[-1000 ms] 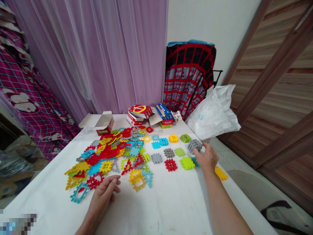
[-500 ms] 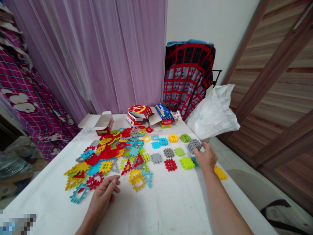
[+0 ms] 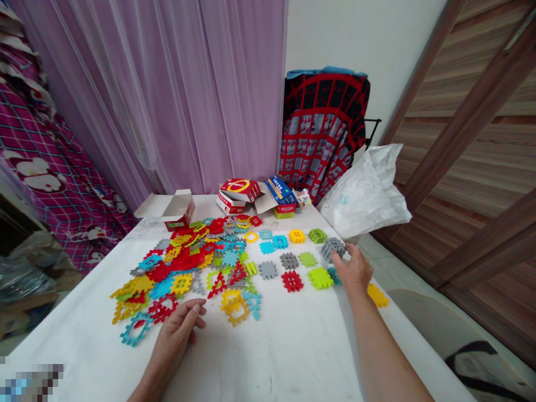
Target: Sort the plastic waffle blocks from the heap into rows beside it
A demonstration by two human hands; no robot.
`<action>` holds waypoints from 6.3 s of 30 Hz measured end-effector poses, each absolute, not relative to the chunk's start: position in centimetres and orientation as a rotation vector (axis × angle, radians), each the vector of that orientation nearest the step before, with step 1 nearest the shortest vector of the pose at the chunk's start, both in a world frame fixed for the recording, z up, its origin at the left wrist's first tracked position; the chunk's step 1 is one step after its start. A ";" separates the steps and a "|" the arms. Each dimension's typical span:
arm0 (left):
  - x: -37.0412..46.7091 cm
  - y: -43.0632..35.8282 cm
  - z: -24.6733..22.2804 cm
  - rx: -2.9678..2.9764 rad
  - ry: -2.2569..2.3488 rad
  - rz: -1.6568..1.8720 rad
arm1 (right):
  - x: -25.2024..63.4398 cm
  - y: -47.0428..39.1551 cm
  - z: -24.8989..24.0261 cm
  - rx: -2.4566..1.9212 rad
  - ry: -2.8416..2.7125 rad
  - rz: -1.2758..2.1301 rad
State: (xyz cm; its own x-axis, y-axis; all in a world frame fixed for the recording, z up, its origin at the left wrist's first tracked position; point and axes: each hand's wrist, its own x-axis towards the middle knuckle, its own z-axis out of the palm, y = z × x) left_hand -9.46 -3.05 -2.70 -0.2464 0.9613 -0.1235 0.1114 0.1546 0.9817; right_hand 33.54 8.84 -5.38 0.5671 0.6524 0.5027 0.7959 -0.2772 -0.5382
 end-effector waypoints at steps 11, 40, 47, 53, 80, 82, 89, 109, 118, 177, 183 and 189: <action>-9.6 -3.1 -2.9 1.085 1.542 1.190 | 33.6 8.8 -5.6 -1.994 -1.185 -0.290; -9.1 -3.1 -1.9 1.048 1.570 1.210 | 35.3 9.2 -6.3 -1.709 -1.163 -0.296; -9.2 -2.9 -2.1 1.040 1.569 1.202 | 35.3 9.2 -6.5 -1.761 -1.137 -0.297; -9.1 -3.0 -2.0 1.049 1.569 1.201 | 35.4 9.2 -6.5 -1.783 -1.136 -0.296; -9.7 -2.7 -2.8 1.060 1.589 1.169 | 37.3 12.6 0.0 -2.181 -1.393 0.137; -9.7 -2.6 -2.9 1.065 1.593 1.162 | 36.9 13.5 1.6 -2.302 -1.562 0.193; -9.9 -2.6 -3.2 1.094 1.591 1.143 | 34.7 15.2 4.0 -2.548 -1.821 0.284; -9.7 -2.8 -2.8 1.101 1.580 1.154 | 34.8 15.7 3.3 -2.549 -1.859 0.383; -9.7 -2.9 -2.6 1.100 1.584 1.159 | 36.5 15.4 3.5 -2.414 -1.653 0.268; -8.6 -2.7 -4.7 1.704 1.811 1.028 | 15.3 1.2 -5.4 -1.843 -1.697 0.266; -8.5 -1.4 -4.8 1.732 1.811 0.997 | 15.0 1.1 -5.5 -1.852 -1.682 0.234; -8.0 0.5 -5.6 1.678 1.764 1.049 | 14.9 2.3 -6.5 -1.685 -1.629 0.253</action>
